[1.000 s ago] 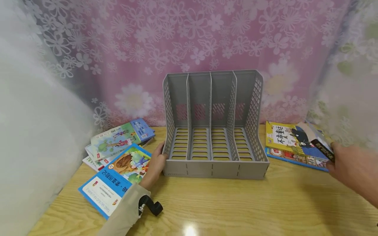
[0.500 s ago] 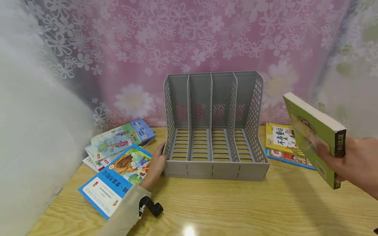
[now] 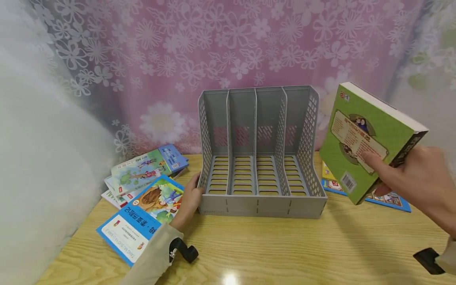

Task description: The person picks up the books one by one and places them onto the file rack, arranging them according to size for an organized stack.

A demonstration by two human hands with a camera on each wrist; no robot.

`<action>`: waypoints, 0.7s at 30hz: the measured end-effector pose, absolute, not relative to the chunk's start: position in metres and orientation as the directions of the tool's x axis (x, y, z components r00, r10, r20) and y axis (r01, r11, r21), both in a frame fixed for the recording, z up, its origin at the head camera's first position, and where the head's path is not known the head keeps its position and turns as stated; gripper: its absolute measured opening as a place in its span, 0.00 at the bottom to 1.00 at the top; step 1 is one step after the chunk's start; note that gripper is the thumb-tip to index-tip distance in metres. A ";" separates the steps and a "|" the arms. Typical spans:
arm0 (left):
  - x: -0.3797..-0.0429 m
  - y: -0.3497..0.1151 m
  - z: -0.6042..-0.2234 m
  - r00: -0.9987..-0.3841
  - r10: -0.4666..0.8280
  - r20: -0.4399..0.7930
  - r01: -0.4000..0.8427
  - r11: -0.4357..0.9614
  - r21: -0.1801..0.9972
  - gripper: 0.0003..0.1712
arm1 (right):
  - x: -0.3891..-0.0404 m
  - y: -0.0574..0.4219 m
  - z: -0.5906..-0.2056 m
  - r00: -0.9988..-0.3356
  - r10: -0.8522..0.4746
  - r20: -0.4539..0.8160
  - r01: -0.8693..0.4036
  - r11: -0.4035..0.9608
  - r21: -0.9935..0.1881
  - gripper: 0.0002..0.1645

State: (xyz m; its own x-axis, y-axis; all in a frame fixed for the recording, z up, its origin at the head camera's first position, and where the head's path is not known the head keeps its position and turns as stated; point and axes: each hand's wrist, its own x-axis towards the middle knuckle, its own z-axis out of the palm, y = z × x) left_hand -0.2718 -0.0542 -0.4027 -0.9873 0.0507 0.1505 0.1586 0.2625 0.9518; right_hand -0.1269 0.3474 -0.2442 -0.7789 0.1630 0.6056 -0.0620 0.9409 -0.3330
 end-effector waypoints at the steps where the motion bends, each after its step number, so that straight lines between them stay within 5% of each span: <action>1: -0.272 -0.054 -0.403 -0.987 0.049 0.151 0.159 0.263 0.952 0.38 | -0.131 0.345 -0.245 -0.801 0.164 0.576 -0.094 0.915 -0.391 0.30; 7: -0.272 -0.053 -0.401 -0.986 0.046 0.161 0.167 0.250 0.954 0.38 | -0.149 0.340 -0.252 -0.888 0.142 0.438 -0.145 0.817 -0.557 0.31; 16: -0.272 -0.047 -0.401 -0.984 0.054 0.170 0.178 0.250 0.952 0.38 | -0.167 0.341 -0.265 -0.911 0.185 0.370 -0.097 0.773 -0.627 0.20; 21: -0.271 -0.049 -0.403 -0.985 0.045 0.166 0.172 0.250 0.953 0.38 | -0.176 0.333 -0.274 -0.942 0.182 0.282 -0.047 0.761 -0.647 0.33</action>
State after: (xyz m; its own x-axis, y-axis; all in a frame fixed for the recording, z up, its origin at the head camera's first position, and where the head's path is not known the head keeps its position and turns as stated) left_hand -0.2712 -0.0490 -0.4027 -0.9850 0.0454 0.1664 0.1724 0.2498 0.9528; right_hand -0.1760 0.3331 -0.2742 -0.9419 0.1823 0.2822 -0.0465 0.7610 -0.6470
